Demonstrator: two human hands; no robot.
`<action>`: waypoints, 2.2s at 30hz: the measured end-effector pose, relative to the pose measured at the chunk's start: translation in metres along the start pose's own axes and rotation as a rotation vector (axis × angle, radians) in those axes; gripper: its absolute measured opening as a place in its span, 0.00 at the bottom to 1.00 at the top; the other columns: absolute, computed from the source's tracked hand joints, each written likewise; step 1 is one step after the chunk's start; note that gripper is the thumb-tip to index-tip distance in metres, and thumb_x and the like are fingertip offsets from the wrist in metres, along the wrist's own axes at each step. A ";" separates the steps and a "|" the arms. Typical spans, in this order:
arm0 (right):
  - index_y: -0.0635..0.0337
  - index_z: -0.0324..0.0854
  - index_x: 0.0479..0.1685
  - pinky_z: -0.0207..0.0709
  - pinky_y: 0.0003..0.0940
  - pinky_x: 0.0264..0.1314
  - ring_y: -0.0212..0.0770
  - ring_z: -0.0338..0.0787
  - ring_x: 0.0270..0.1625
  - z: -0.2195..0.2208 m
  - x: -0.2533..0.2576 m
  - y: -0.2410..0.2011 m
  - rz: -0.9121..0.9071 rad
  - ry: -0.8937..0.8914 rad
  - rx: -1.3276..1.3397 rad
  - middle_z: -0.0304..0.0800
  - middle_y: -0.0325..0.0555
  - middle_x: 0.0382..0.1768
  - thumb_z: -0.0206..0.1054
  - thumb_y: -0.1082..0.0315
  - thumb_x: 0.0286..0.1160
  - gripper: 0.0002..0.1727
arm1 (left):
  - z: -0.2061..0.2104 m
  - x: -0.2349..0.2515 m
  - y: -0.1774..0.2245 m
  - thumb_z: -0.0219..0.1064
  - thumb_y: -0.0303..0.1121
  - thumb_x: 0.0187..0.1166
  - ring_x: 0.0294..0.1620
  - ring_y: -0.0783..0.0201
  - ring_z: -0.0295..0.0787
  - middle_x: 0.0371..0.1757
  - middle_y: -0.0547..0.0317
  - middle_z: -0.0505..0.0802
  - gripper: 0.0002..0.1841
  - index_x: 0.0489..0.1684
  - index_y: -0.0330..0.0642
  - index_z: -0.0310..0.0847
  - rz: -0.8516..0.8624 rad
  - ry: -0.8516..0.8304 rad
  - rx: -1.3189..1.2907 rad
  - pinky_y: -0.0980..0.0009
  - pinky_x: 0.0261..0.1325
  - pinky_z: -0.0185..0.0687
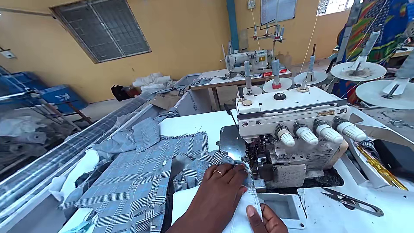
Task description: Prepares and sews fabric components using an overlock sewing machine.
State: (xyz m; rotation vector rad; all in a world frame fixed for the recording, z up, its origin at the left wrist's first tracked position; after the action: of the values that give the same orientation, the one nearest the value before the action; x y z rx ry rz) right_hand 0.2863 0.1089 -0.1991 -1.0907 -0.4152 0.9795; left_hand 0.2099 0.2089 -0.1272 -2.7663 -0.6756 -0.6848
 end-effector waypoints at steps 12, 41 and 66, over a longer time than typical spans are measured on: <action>0.63 0.79 0.41 0.88 0.23 0.35 0.26 0.92 0.26 -0.007 0.007 -0.012 0.002 0.024 -0.020 0.92 0.36 0.24 0.59 0.78 0.83 0.05 | 0.013 0.006 -0.001 0.45 0.51 0.88 0.61 0.56 0.88 0.68 0.69 0.92 0.26 0.65 0.51 0.87 -0.093 0.013 0.047 0.53 0.55 0.76; 0.67 0.82 0.39 0.88 0.26 0.30 0.31 0.91 0.24 -0.016 0.020 -0.024 -0.053 0.090 -0.029 0.91 0.44 0.23 0.63 0.76 0.82 0.05 | 0.023 0.018 -0.008 0.53 0.44 0.87 0.69 0.59 0.81 0.57 0.60 0.92 0.15 0.51 0.44 0.79 -0.187 -0.042 -0.269 0.52 0.75 0.65; 0.67 0.83 0.28 0.82 0.27 0.23 0.32 0.85 0.17 -0.018 0.036 -0.027 -0.052 0.140 -0.064 0.86 0.44 0.16 0.71 0.73 0.77 0.09 | 0.025 0.021 -0.015 0.64 0.41 0.80 0.67 0.54 0.84 0.65 0.54 0.90 0.14 0.51 0.40 0.79 -0.261 0.063 -0.349 0.52 0.66 0.78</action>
State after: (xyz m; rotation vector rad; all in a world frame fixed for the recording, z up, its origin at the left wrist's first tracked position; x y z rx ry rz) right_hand 0.3313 0.1258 -0.1891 -1.1933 -0.3607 0.8427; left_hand 0.2291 0.2380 -0.1375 -2.9785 -1.0009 -1.0273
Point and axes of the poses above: each hand's wrist, its own x-axis towards the middle knuckle, its own z-axis out of the palm, y = z × x, the point moved 5 cm from there along x, towards the middle knuckle
